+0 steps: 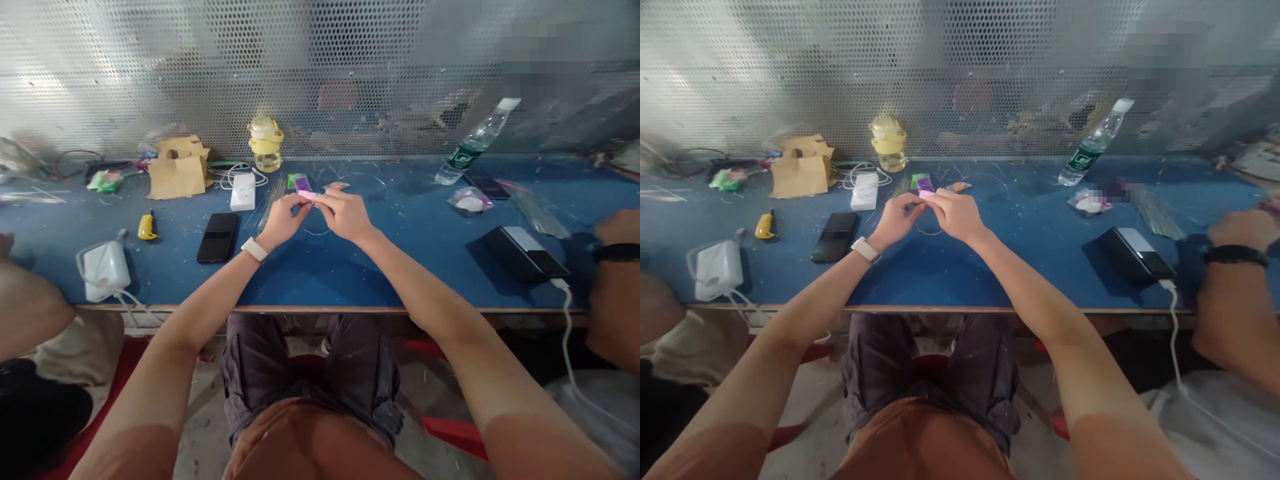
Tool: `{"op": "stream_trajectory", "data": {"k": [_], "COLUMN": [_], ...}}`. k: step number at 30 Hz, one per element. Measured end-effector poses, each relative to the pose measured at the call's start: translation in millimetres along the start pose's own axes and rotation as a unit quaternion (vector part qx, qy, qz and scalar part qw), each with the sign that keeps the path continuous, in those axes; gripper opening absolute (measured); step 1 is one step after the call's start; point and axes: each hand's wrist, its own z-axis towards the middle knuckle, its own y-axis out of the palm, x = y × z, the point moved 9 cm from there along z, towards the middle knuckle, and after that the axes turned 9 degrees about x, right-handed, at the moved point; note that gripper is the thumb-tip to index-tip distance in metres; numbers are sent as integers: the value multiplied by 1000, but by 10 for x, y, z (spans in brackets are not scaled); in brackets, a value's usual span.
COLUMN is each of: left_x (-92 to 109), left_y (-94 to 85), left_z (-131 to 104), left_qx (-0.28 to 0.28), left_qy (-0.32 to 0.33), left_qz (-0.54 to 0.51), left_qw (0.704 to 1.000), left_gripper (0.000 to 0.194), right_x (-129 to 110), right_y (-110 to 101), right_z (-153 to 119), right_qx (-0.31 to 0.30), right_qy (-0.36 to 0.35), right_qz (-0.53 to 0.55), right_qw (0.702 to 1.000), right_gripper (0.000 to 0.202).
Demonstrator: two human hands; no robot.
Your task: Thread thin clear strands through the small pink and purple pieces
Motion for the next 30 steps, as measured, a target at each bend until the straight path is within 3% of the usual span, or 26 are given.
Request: {"op": "stream_trajectory", "data": {"k": [4,7,10,13,16,18,23,30], "left_x": [-154,-283,-333,-255,-79,12,120,170], "left_y": [123,257,304,221,96,44,23,-47], "left_z": [-26,-119,-179,-120,-45,-40,-95,-89], "left_qx": [-44,-88,-105,-89,-58,-39,-19,17], "left_qy": [-98,-214,-275,-224,-103,-35,62,81], "left_qz": [-138,-273,-312,-257,-133,-29,142,159], "left_qw": [985,934,903,936,984,998,988,984], "left_gripper": [27,28,24,13,18,21,19,4], "right_x": [0,-5,38,123,165,146,57,80], "right_y": [-12,-9,8,-4,-13,-7,36,25], "right_z": [-3,2,3,4,5,9,16,21], "right_qx": [-27,-46,-52,-22,3,3,-35,-35], "right_qy": [-33,-51,-45,-11,17,22,27,26], "right_qz": [-52,-58,-50,-30,-3,13,29,37], "right_qw": [998,996,996,999,1000,1000,999,998], "right_gripper": [51,50,49,50,50,49,45,44]}}
